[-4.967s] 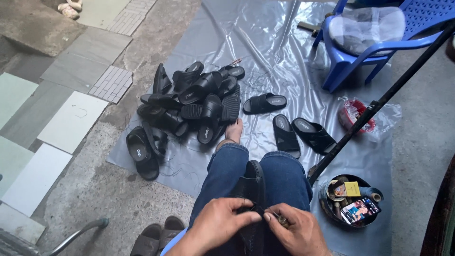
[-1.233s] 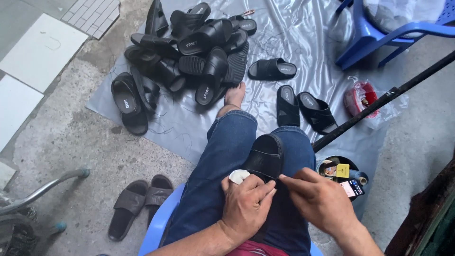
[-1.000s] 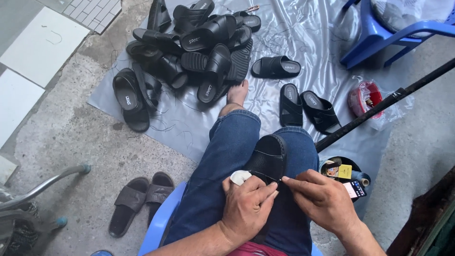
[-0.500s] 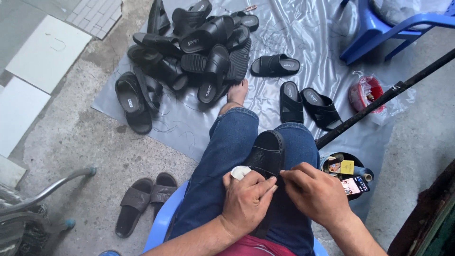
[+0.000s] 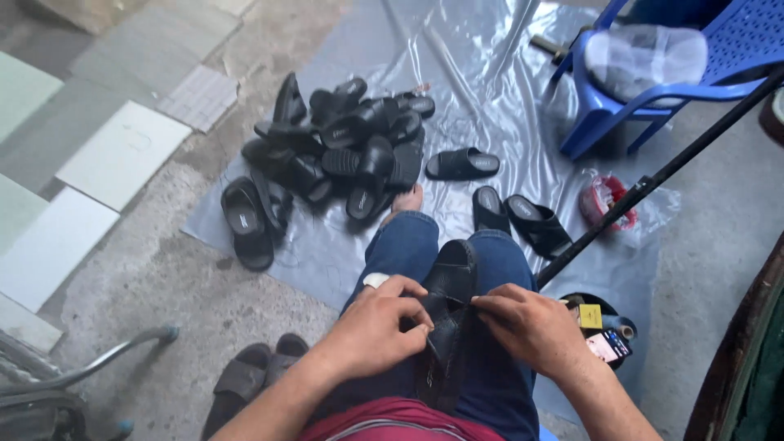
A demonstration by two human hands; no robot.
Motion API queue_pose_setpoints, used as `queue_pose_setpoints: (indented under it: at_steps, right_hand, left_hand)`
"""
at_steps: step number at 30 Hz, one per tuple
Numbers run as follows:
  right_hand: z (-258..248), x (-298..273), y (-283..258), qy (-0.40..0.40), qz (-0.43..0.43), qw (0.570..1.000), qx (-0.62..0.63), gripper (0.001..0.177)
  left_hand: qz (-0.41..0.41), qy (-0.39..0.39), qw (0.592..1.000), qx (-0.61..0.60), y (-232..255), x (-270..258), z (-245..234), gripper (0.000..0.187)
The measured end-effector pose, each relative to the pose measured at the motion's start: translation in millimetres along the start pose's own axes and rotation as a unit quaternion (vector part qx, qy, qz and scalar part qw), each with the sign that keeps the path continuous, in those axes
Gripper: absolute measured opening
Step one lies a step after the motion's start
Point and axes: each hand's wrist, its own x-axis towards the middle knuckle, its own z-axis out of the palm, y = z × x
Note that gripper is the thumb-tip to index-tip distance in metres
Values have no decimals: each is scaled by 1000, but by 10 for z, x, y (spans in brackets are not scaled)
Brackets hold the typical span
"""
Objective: The person sits on a blue plastic chair and sews a black slipper held on their lap. They use a needle and thread to stitch the upper part of the slipper repeatedly. A pile of similar black slippers is visible on a plastic sheet on the ground nearby.
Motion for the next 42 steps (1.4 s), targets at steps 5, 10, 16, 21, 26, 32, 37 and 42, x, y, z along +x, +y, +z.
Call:
queue_pose_setpoints:
  at_steps: [5,10,16,21,26,32,37,42]
  right_hand:
    - [1,32,-6,-9,-13,1000,8,23]
    - [-63,58,-9,-28,-30,999,36,21]
    - [-79,81,45,-4,-79,995,67,17]
    - [-132,182,85,-42,-80,993,76,19]
    - [-183,311,116,-100,-45,990,87,16]
    - [-346,433,17,-191,-7,981,44,18]
    - [-318,462,10,-193,-20,980,43,17]
    - [-261,515,-107,-197,-31,979,-44,11]
  left_hand:
    - [-89,-51,900,-424,70,59,26,9]
    - [-87,-31,856,-508,81,166,324,13]
    - [-22,54,968,-245,81,151,474,13]
    - [-33,141,988,-46,18,130,622,27]
    - [-169,42,982,-75,110,261,497,31]
    - [-197,-50,979,-22,235,330,332,28]
    - [-189,-58,980,-18,205,350,305,29]
    - [-216,-65,973,-57,188,403,325,28]
